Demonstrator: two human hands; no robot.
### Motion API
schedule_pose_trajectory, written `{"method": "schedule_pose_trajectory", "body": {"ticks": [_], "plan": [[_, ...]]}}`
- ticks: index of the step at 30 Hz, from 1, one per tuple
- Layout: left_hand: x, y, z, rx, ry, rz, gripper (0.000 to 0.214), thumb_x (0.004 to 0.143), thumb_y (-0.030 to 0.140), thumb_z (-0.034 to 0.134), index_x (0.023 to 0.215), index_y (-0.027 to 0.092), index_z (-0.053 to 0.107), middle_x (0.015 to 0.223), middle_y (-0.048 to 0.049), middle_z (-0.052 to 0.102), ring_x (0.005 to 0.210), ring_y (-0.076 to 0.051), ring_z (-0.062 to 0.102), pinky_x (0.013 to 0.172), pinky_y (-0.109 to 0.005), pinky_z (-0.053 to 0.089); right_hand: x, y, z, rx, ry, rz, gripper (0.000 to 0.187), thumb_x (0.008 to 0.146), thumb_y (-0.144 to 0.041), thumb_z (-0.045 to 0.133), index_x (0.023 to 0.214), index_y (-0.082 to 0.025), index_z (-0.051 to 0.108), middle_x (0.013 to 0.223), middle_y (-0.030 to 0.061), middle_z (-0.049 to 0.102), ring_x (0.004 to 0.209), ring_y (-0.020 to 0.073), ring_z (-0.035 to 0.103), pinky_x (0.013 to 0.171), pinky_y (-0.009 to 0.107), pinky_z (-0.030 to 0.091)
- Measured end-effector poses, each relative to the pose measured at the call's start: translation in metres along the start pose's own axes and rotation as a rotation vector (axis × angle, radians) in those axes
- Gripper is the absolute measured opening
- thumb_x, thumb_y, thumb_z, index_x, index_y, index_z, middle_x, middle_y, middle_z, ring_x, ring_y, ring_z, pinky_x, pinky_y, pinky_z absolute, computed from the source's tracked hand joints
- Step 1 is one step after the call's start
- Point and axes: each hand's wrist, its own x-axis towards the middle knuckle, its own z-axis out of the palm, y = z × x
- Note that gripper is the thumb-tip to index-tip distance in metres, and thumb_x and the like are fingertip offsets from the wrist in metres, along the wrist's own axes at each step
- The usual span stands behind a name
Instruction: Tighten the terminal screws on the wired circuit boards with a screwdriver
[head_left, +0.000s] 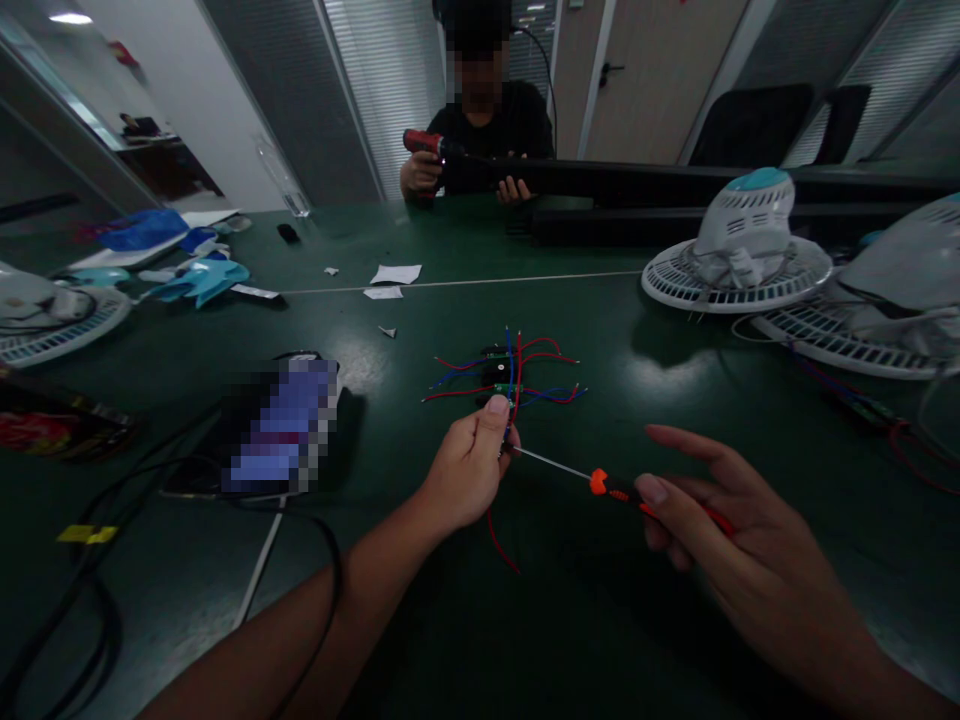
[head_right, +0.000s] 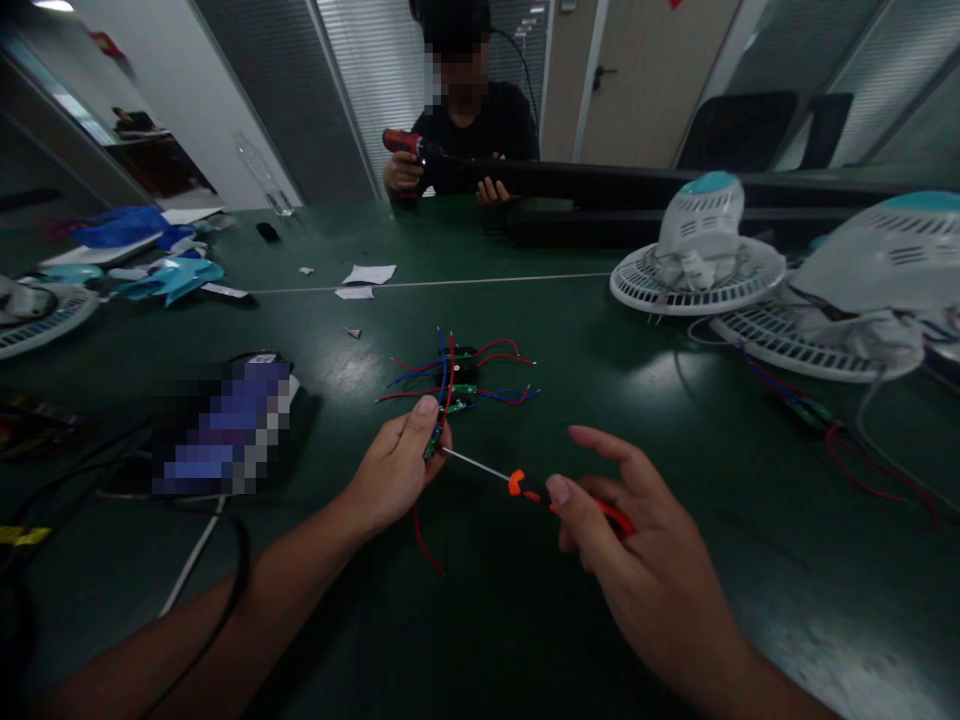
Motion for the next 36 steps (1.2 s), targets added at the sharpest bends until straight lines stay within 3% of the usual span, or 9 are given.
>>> {"method": "schedule_pose_trajectory", "body": {"ticks": [10, 16, 36], "plan": [[-0.0015, 0.0009, 0.0001, -0.019, -0.015, -0.001, 0.054, 0.089, 0.063, 0.036, 0.067, 0.017, 0.053, 0.052, 0.0046, 0.042, 0.044, -0.008, 0.038, 0.043, -0.021, 0.028, -0.001, 0.0011, 0.0, 0.08, 0.048, -0.012, 0.057, 0.081, -0.058, 0.06, 0.122, -0.02, 0.054, 0.065, 0.0012, 0.069, 0.052, 0.0175, 0.062, 0.043, 0.028, 0.05], [0.0, -0.0003, 0.0, -0.023, -0.01, -0.003, 0.054, 0.088, 0.064, 0.036, 0.067, 0.017, 0.053, 0.052, 0.0044, 0.042, 0.045, -0.008, 0.039, 0.044, -0.021, 0.029, 0.0002, -0.0008, 0.0011, 0.084, 0.001, 0.073, 0.06, 0.089, -0.063, 0.042, 0.129, -0.019, 0.053, 0.049, -0.0017, 0.063, 0.037, 0.015, 0.055, 0.034, 0.025, 0.044], [-0.0005, -0.0019, -0.0006, -0.023, -0.012, 0.002, 0.053, 0.09, 0.062, 0.035, 0.068, 0.017, 0.054, 0.052, 0.0041, 0.043, 0.046, -0.008, 0.04, 0.044, -0.021, 0.03, -0.0005, 0.0035, -0.0004, 0.026, 0.023, -0.011, 0.058, 0.083, -0.059, 0.055, 0.124, -0.019, 0.05, 0.056, -0.0001, 0.066, 0.044, 0.017, 0.057, 0.041, 0.028, 0.049]]}}
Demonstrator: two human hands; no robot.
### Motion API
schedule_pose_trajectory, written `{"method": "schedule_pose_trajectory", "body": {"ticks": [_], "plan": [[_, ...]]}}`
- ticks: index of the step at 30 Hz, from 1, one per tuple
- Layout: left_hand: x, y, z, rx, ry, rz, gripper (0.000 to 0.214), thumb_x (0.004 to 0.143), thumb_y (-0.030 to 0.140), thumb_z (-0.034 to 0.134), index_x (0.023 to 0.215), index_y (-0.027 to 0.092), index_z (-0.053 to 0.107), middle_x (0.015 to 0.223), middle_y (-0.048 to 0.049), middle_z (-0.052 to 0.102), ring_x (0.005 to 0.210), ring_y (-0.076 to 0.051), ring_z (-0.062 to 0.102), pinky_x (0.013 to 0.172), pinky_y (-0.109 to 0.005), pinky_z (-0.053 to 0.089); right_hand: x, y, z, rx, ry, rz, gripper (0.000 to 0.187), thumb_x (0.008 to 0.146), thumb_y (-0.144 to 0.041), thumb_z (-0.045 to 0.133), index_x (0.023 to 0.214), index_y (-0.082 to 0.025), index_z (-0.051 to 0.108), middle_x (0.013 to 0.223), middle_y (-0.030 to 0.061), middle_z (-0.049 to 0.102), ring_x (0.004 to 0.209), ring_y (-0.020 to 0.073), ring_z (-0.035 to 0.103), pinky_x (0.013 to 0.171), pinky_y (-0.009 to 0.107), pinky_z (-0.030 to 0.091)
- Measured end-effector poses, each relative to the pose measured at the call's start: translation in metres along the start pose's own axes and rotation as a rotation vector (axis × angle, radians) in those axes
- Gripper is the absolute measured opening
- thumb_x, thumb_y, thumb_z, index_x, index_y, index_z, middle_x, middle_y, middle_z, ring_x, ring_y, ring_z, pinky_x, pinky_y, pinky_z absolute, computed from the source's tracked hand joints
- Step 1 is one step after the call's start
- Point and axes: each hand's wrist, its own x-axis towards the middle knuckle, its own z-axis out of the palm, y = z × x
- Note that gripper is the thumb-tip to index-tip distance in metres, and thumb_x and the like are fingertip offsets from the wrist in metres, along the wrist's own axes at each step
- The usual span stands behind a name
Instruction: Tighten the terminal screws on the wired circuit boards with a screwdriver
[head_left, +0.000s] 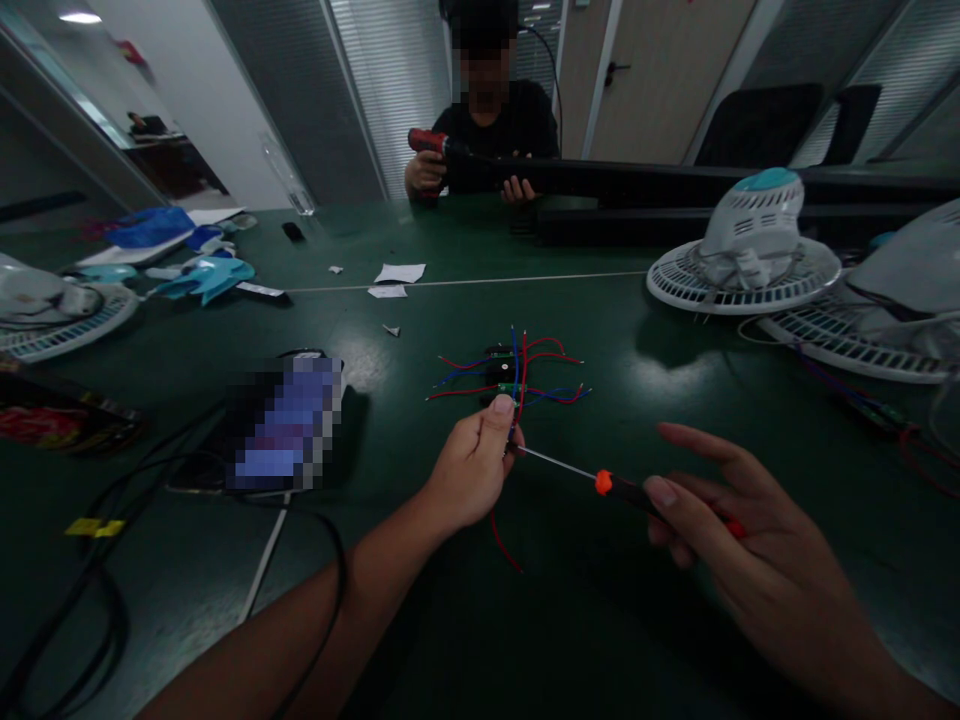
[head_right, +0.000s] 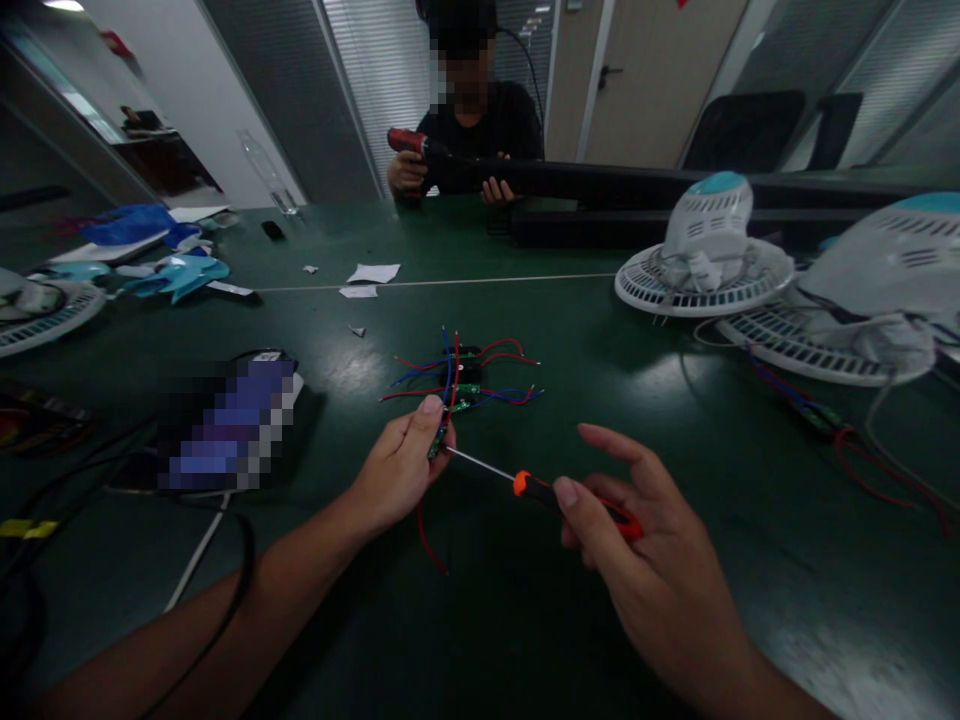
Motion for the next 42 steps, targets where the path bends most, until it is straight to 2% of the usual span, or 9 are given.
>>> {"method": "schedule_pose_trajectory", "body": {"ticks": [7, 13, 15, 23, 37, 42], "plan": [[-0.0001, 0.0012, 0.0003, 0.007, -0.001, 0.017, 0.053, 0.09, 0.061, 0.034, 0.067, 0.017, 0.054, 0.051, 0.0046, 0.042, 0.044, -0.008, 0.039, 0.043, -0.021, 0.029, 0.0005, 0.0013, 0.0006, 0.051, 0.016, 0.015, 0.058, 0.081, -0.058, 0.06, 0.125, -0.021, 0.051, 0.06, 0.0002, 0.067, 0.049, 0.0175, 0.06, 0.043, 0.028, 0.05], [-0.0006, -0.0004, 0.0001, 0.023, 0.016, 0.013, 0.054, 0.09, 0.062, 0.035, 0.067, 0.017, 0.054, 0.05, 0.0044, 0.042, 0.044, -0.008, 0.039, 0.043, -0.021, 0.029, -0.0019, -0.001, 0.0013, 0.099, -0.029, 0.141, 0.064, 0.087, -0.067, 0.041, 0.135, -0.025, 0.047, 0.051, -0.0022, 0.064, 0.038, 0.0149, 0.053, 0.033, 0.024, 0.041], [-0.0007, -0.0011, 0.0002, 0.021, 0.022, 0.009, 0.054, 0.089, 0.063, 0.035, 0.067, 0.017, 0.054, 0.05, 0.0044, 0.042, 0.044, -0.008, 0.039, 0.043, -0.021, 0.029, -0.0018, -0.0022, 0.0013, 0.08, -0.045, 0.158, 0.064, 0.088, -0.066, 0.041, 0.136, -0.024, 0.047, 0.047, -0.0034, 0.061, 0.037, 0.0146, 0.052, 0.034, 0.024, 0.041], [0.0004, 0.0018, 0.0008, 0.016, 0.003, 0.014, 0.053, 0.091, 0.06, 0.034, 0.067, 0.017, 0.053, 0.051, 0.0046, 0.042, 0.044, -0.008, 0.038, 0.043, -0.021, 0.029, -0.0006, 0.0001, 0.0009, 0.032, -0.028, 0.054, 0.068, 0.082, -0.062, 0.054, 0.134, -0.02, 0.045, 0.05, -0.0032, 0.063, 0.04, 0.0151, 0.054, 0.037, 0.025, 0.044], [-0.0003, 0.0019, 0.0006, 0.028, 0.007, -0.009, 0.053, 0.09, 0.061, 0.033, 0.067, 0.018, 0.054, 0.052, 0.0039, 0.042, 0.045, -0.009, 0.039, 0.044, -0.022, 0.029, 0.0008, -0.0015, 0.0024, 0.081, -0.004, 0.057, 0.064, 0.081, -0.058, 0.06, 0.131, -0.021, 0.046, 0.058, -0.0003, 0.067, 0.047, 0.017, 0.059, 0.042, 0.027, 0.049], [0.0, -0.0001, 0.0004, 0.038, 0.008, 0.017, 0.055, 0.09, 0.063, 0.033, 0.067, 0.017, 0.054, 0.052, 0.0039, 0.043, 0.046, -0.009, 0.04, 0.045, -0.022, 0.03, -0.0018, -0.003, 0.0019, 0.104, -0.025, 0.128, 0.064, 0.086, -0.064, 0.048, 0.135, -0.023, 0.048, 0.056, 0.0006, 0.068, 0.039, 0.0166, 0.057, 0.035, 0.027, 0.044]]}}
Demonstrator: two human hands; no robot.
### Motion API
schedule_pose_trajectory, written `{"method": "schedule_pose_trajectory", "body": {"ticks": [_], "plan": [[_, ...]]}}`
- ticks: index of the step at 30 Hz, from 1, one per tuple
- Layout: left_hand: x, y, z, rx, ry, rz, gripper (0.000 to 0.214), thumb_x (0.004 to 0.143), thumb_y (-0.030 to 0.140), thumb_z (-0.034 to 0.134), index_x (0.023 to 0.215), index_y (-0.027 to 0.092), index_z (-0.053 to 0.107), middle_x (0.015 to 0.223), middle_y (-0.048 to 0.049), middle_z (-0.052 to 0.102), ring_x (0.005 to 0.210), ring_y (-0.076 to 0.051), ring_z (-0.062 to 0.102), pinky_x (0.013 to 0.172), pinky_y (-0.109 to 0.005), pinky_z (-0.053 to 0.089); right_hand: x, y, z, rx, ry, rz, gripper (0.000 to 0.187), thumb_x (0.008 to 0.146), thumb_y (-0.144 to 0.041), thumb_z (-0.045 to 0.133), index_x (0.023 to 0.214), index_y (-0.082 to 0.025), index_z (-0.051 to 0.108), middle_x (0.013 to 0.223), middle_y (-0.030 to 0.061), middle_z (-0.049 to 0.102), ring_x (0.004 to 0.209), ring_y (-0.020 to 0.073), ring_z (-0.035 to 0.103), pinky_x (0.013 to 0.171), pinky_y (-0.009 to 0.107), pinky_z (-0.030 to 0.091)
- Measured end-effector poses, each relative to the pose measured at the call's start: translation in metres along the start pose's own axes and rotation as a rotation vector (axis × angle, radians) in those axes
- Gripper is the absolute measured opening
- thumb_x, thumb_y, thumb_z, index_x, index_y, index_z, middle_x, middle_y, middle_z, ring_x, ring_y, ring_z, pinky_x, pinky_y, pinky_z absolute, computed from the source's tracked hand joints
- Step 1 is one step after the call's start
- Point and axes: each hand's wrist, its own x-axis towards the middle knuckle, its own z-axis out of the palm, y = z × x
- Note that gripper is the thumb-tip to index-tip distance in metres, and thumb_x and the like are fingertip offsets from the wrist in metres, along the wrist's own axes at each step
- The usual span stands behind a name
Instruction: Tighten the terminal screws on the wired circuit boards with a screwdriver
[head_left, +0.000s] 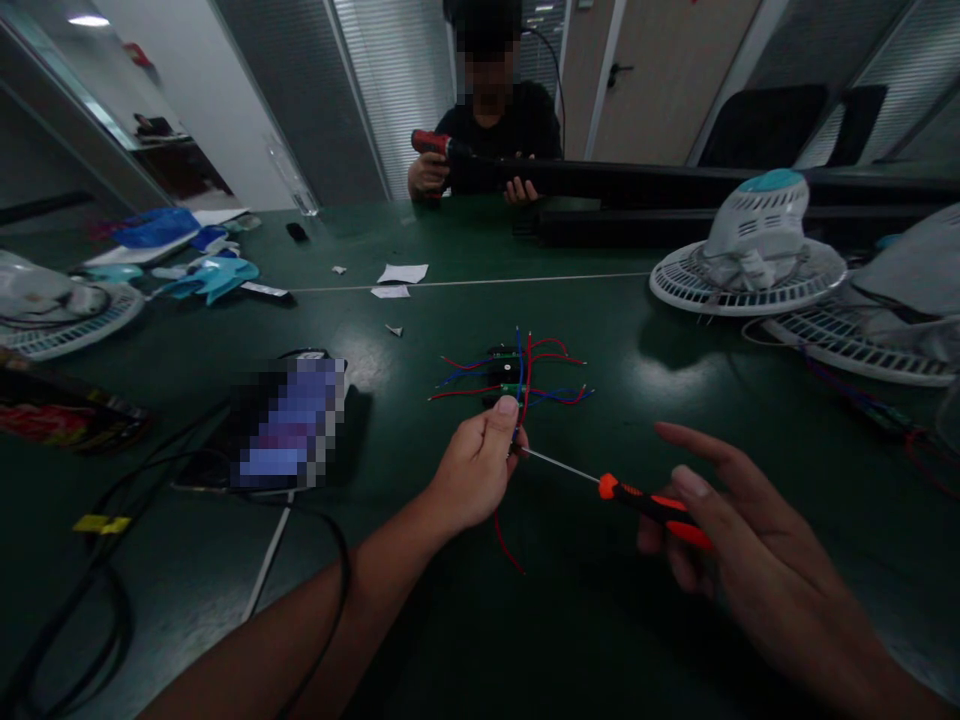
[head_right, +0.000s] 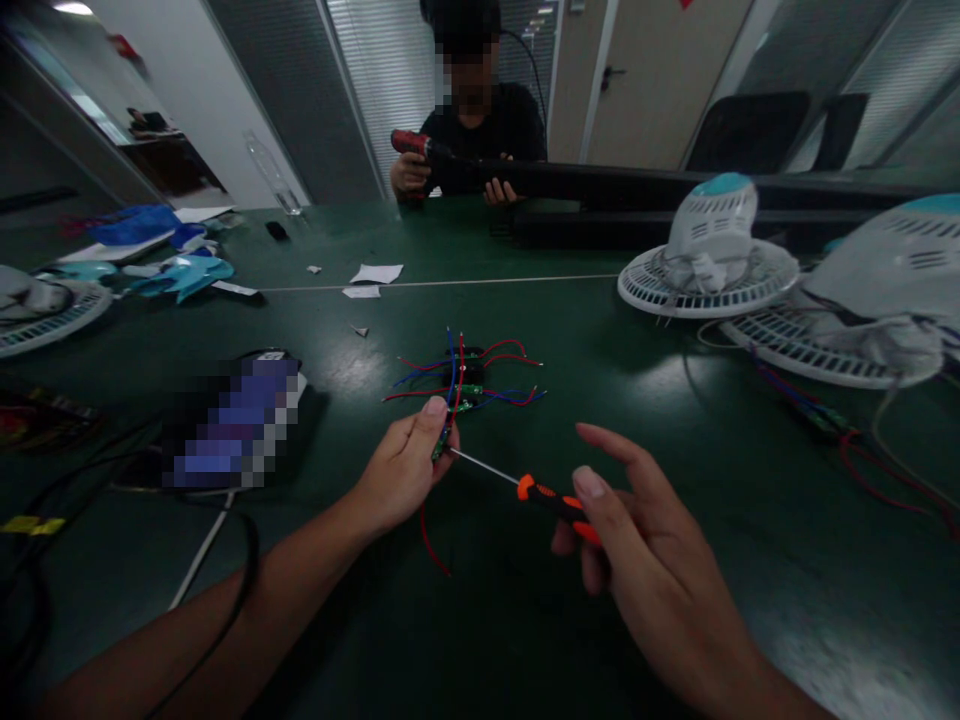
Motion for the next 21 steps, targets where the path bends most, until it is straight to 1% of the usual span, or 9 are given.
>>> {"method": "schedule_pose_trajectory", "body": {"ticks": [2, 3, 6, 8, 14, 18, 21], "plan": [[-0.0003, 0.0002, -0.0002, 0.008, 0.004, 0.007, 0.055, 0.09, 0.063, 0.032, 0.067, 0.017, 0.054, 0.051, 0.004, 0.043, 0.046, -0.009, 0.04, 0.045, -0.022, 0.03, -0.0001, -0.0015, 0.0004, -0.017, -0.015, 0.01, 0.063, 0.088, -0.064, 0.042, 0.136, -0.023, 0.048, 0.054, 0.0003, 0.068, 0.037, 0.0161, 0.055, 0.036, 0.028, 0.044], [-0.0005, 0.0004, -0.0003, 0.01, 0.006, 0.007, 0.056, 0.09, 0.063, 0.032, 0.067, 0.017, 0.054, 0.051, 0.0041, 0.043, 0.046, -0.009, 0.039, 0.045, -0.022, 0.029, 0.0003, -0.0019, 0.0005, -0.035, -0.022, 0.017, 0.064, 0.089, -0.064, 0.041, 0.136, -0.022, 0.049, 0.053, -0.0002, 0.067, 0.037, 0.0162, 0.055, 0.036, 0.028, 0.043], [-0.0006, 0.0007, -0.0007, 0.002, 0.006, 0.007, 0.055, 0.09, 0.062, 0.033, 0.067, 0.017, 0.054, 0.052, 0.004, 0.043, 0.046, -0.009, 0.04, 0.045, -0.021, 0.03, 0.0025, -0.0013, 0.0004, -0.097, -0.026, 0.024, 0.065, 0.086, -0.065, 0.045, 0.134, -0.021, 0.051, 0.048, -0.0021, 0.062, 0.038, 0.0169, 0.056, 0.036, 0.028, 0.044], [-0.0004, 0.0005, -0.0008, -0.002, 0.005, 0.0, 0.054, 0.09, 0.061, 0.034, 0.067, 0.017, 0.054, 0.052, 0.0039, 0.043, 0.046, -0.009, 0.04, 0.045, -0.021, 0.03, 0.0038, 0.0003, 0.0002, -0.114, -0.026, 0.002, 0.067, 0.084, -0.065, 0.049, 0.133, -0.019, 0.051, 0.048, -0.0026, 0.061, 0.039, 0.017, 0.056, 0.036, 0.028, 0.044], [-0.0005, 0.0012, -0.0008, -0.004, -0.005, -0.009, 0.055, 0.09, 0.062, 0.033, 0.067, 0.017, 0.054, 0.052, 0.0042, 0.043, 0.045, -0.009, 0.039, 0.044, -0.022, 0.029, 0.0034, 0.0022, 0.0006, -0.099, -0.007, -0.037, 0.067, 0.082, -0.062, 0.054, 0.133, -0.019, 0.047, 0.055, -0.0006, 0.066, 0.043, 0.0177, 0.059, 0.039, 0.029, 0.048], [-0.0004, 0.001, -0.0006, -0.015, 0.002, -0.005, 0.054, 0.09, 0.062, 0.034, 0.067, 0.017, 0.054, 0.053, 0.004, 0.043, 0.046, -0.009, 0.04, 0.045, -0.022, 0.03, 0.0029, 0.0005, 0.001, -0.117, 0.01, -0.055, 0.064, 0.082, -0.061, 0.055, 0.13, -0.019, 0.049, 0.055, -0.0003, 0.066, 0.042, 0.0181, 0.059, 0.04, 0.03, 0.049], [0.0001, 0.0005, -0.0005, -0.023, 0.007, -0.015, 0.054, 0.09, 0.062, 0.034, 0.067, 0.017, 0.054, 0.053, 0.0039, 0.044, 0.046, -0.009, 0.04, 0.044, -0.022, 0.03, 0.0029, 0.0002, 0.0003, -0.104, 0.023, -0.066, 0.063, 0.082, -0.059, 0.057, 0.129, -0.019, 0.049, 0.059, 0.0005, 0.068, 0.044, 0.0186, 0.061, 0.041, 0.03, 0.051]]}}
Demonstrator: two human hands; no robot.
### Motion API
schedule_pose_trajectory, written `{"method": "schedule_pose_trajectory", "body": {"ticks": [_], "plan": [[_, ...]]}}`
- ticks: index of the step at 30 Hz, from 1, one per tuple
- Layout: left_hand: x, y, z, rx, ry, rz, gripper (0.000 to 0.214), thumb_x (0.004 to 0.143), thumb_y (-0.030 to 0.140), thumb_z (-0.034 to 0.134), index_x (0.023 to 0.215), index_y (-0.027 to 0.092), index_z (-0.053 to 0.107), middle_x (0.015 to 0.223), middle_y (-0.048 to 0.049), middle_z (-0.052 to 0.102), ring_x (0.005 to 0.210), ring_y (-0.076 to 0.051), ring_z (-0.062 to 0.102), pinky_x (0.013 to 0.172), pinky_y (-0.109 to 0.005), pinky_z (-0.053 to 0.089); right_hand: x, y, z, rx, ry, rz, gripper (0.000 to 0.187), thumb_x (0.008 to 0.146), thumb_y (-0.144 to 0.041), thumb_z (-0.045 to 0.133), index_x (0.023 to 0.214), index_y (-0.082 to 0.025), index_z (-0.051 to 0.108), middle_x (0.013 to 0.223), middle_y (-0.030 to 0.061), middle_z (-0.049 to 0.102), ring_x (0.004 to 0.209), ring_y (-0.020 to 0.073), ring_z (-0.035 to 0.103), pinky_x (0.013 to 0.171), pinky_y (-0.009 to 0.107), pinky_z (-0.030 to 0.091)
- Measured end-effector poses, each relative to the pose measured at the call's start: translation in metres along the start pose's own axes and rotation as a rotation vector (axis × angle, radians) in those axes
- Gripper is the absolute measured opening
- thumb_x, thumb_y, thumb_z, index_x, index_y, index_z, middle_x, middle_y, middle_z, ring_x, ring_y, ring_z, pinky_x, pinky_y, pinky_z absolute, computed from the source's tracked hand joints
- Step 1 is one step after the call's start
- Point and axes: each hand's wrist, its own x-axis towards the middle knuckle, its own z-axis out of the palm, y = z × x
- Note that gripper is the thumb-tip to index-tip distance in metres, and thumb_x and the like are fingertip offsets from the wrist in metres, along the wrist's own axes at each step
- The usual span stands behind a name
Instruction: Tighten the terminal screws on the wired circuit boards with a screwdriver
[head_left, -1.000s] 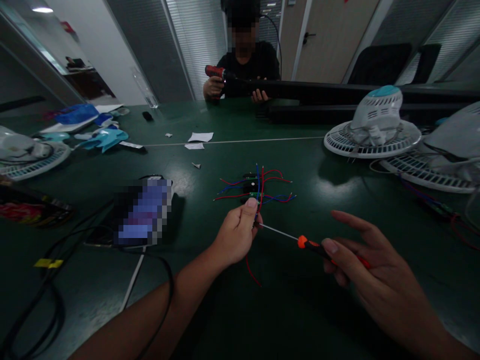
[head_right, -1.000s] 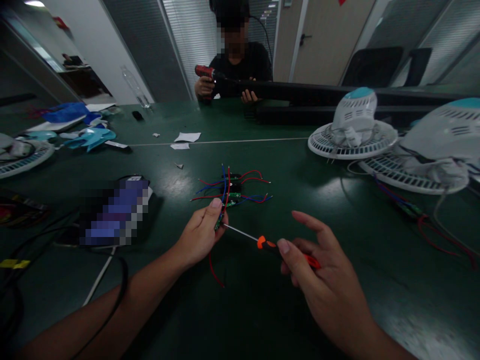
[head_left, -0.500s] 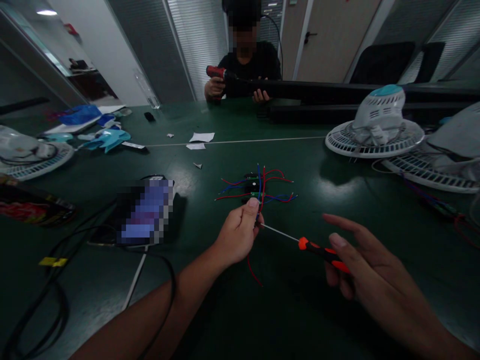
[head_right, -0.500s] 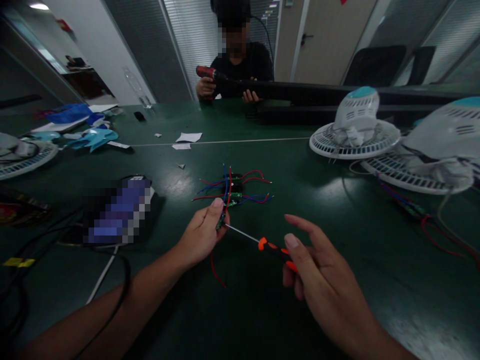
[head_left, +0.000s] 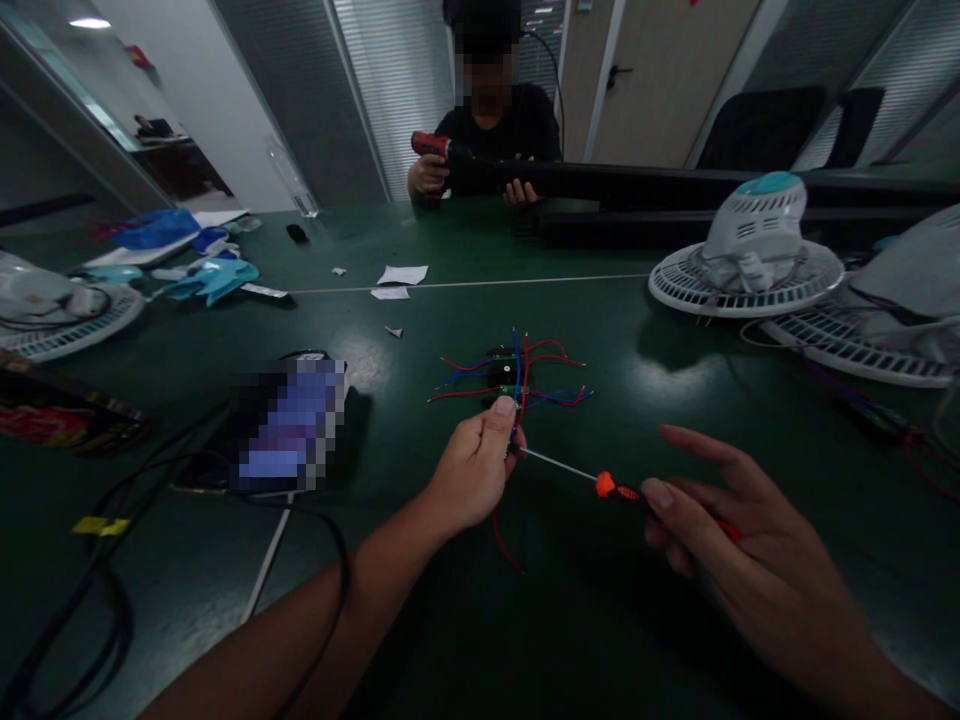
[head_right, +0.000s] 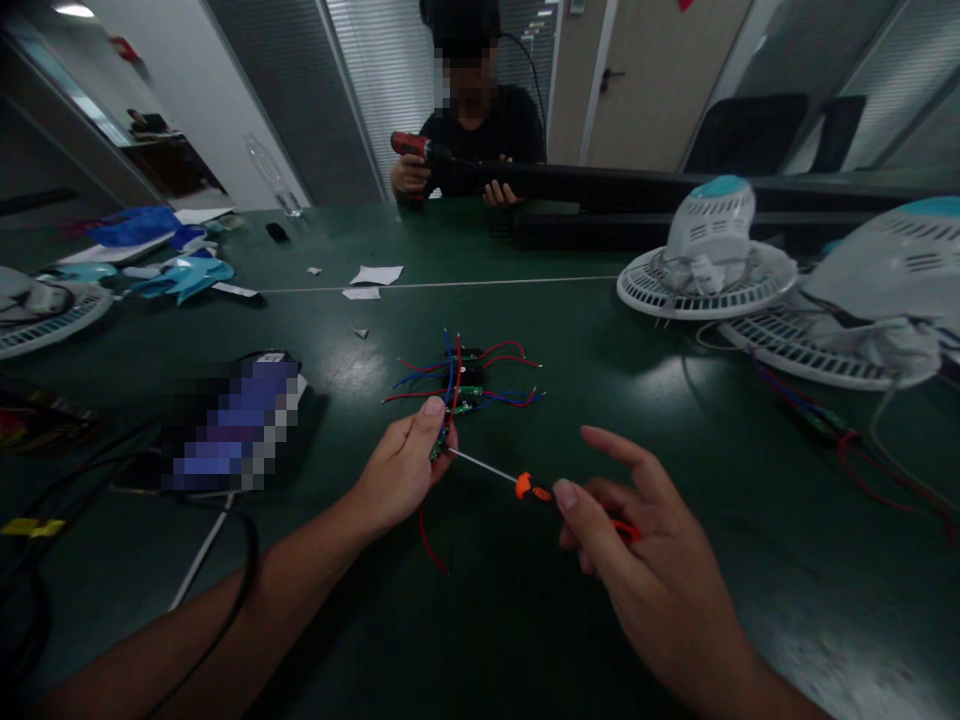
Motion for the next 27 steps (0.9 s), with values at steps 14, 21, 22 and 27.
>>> {"method": "schedule_pose_trajectory", "body": {"ticks": [14, 21, 22, 27], "plan": [[-0.0011, 0.0002, 0.0008, 0.002, 0.003, -0.006, 0.055, 0.088, 0.065, 0.036, 0.067, 0.017, 0.054, 0.05, 0.0044, 0.042, 0.044, -0.009, 0.039, 0.043, -0.021, 0.029, 0.0002, -0.0003, 0.0007, 0.058, -0.049, 0.061, 0.065, 0.086, -0.064, 0.049, 0.134, -0.019, 0.048, 0.06, 0.0015, 0.069, 0.039, 0.0161, 0.056, 0.036, 0.028, 0.045], [0.0002, 0.0011, 0.0007, 0.006, 0.004, -0.012, 0.055, 0.089, 0.064, 0.034, 0.067, 0.018, 0.054, 0.048, 0.0049, 0.04, 0.043, -0.009, 0.038, 0.042, -0.021, 0.028, 0.0021, 0.0038, -0.0006, -0.018, -0.121, 0.076, 0.065, 0.088, -0.064, 0.043, 0.135, -0.02, 0.047, 0.052, -0.0026, 0.062, 0.042, 0.0159, 0.057, 0.039, 0.027, 0.046], [0.0003, 0.0011, 0.0006, 0.009, -0.001, -0.011, 0.054, 0.089, 0.063, 0.034, 0.067, 0.018, 0.054, 0.048, 0.0049, 0.04, 0.043, -0.009, 0.038, 0.042, -0.021, 0.028, 0.0017, 0.0043, -0.0006, -0.012, -0.107, 0.057, 0.065, 0.087, -0.063, 0.046, 0.134, -0.019, 0.048, 0.053, -0.0027, 0.062, 0.043, 0.0159, 0.057, 0.04, 0.027, 0.046], [-0.0005, 0.0013, 0.0002, 0.007, -0.001, 0.002, 0.054, 0.091, 0.061, 0.033, 0.067, 0.017, 0.054, 0.049, 0.0046, 0.041, 0.043, -0.008, 0.037, 0.042, -0.021, 0.027, 0.0002, 0.0033, -0.0012, -0.03, -0.083, 0.033, 0.064, 0.084, -0.062, 0.052, 0.131, -0.018, 0.047, 0.057, -0.0008, 0.066, 0.046, 0.0169, 0.058, 0.043, 0.029, 0.048]]}}
